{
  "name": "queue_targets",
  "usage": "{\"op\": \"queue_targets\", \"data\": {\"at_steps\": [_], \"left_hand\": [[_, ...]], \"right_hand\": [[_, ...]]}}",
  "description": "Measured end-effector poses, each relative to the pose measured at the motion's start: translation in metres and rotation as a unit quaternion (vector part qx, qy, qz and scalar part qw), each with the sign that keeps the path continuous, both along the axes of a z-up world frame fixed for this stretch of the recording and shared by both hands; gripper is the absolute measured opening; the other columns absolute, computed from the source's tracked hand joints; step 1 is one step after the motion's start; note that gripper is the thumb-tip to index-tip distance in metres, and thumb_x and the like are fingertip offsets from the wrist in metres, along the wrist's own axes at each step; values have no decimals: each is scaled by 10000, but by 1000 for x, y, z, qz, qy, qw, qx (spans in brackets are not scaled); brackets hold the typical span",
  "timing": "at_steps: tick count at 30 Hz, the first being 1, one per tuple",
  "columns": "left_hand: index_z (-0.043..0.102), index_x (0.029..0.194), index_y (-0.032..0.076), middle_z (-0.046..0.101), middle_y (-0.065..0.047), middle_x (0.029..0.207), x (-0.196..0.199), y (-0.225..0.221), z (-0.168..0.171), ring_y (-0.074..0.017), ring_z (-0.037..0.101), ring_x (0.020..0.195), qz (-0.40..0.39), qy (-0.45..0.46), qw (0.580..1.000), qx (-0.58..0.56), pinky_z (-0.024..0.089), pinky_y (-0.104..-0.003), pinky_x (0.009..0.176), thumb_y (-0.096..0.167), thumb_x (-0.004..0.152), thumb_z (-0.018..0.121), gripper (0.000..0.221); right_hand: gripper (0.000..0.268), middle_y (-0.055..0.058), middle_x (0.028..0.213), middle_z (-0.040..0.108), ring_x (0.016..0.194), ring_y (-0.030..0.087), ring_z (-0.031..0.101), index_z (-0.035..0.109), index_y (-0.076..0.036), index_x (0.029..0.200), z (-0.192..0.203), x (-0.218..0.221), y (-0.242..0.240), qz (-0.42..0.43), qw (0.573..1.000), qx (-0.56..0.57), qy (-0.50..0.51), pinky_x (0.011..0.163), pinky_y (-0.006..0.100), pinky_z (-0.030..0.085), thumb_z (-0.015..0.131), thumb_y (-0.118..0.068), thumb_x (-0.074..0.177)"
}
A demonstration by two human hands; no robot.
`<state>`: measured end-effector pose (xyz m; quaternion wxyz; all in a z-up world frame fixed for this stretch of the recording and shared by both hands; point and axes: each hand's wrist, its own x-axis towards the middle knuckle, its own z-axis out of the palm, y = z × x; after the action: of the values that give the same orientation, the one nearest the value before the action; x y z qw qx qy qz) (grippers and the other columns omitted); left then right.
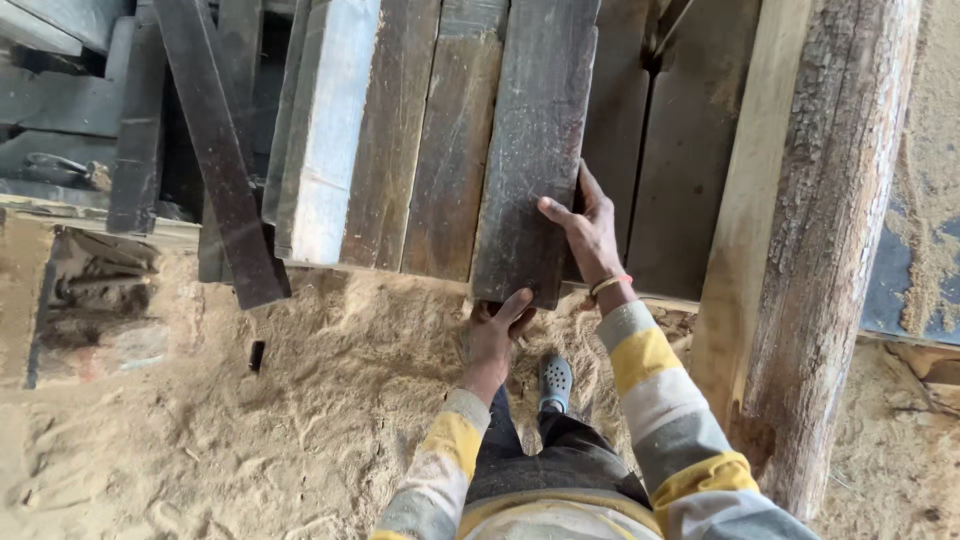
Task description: The person feeds a large log into a bandsaw mill, guiding it through the blade to cut a plank. After the cut is complete, the person removes the finished plank and sets it aside, then repeats the process with the remaining log.
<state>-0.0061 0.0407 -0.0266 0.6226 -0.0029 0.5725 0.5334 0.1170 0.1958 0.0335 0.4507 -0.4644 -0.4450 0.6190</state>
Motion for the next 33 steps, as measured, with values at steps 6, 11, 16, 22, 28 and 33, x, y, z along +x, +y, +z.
{"op": "queue_targets", "data": {"at_steps": [6, 11, 16, 22, 28, 33], "left_hand": [[528, 1268, 57, 658, -123, 1203, -7, 18, 12, -244, 710, 1054, -42, 38, 998, -17, 656, -357, 878, 308, 683, 895, 734], [613, 1165, 76, 722, -100, 1091, -42, 10, 17, -250, 743, 975, -20, 73, 997, -19, 667, -333, 803, 467, 688, 858, 664], [636, 1112, 66, 704, -97, 1031, -59, 23, -14, -216, 724, 946, -17, 29, 999, -11, 676, -326, 817, 426, 698, 905, 611], [641, 1075, 60, 671, -78, 959, -52, 22, -32, -198, 705, 865, 25, 21, 999, -6, 669, -329, 736, 414, 743, 890, 545], [640, 1024, 102, 664, -34, 881, -75, 26, -17, -158, 669, 779, 140, 114, 981, -68, 615, -263, 617, 415, 763, 900, 484], [662, 1078, 100, 670, -39, 925, -86, 33, -14, -156, 672, 775, 142, 72, 987, -21, 618, -266, 600, 401, 742, 897, 509]], "right_hand": [[724, 83, 1335, 678, 1185, 138, 624, 476, 9, 1534, -3, 6, 13, -2, 1000, 12, -7, 1047, 284, 503, 775, -80, 881], [797, 95, 1371, 662, 1205, 142, 621, 394, 6, 1568, -15, 5, 11, -11, 1000, 0, 4, 1059, 285, 495, 777, -98, 877], [897, 123, 1425, 634, 1260, 165, 612, 314, 11, 1590, -28, 6, 12, -19, 999, -6, -31, 1080, 297, 482, 803, -163, 858], [940, 135, 1398, 664, 1251, 180, 638, 320, -33, 1588, -40, 8, 8, -28, 991, -25, -132, 1066, 312, 486, 819, -318, 845], [806, 140, 1357, 704, 1240, 216, 677, 431, -38, 1544, -42, 7, -9, -48, 987, 26, -150, 1054, 333, 509, 776, -366, 894], [763, 102, 1295, 727, 1161, 167, 698, 446, -89, 1531, -36, 9, -17, -30, 981, -4, -190, 999, 317, 530, 762, -355, 889]]}}
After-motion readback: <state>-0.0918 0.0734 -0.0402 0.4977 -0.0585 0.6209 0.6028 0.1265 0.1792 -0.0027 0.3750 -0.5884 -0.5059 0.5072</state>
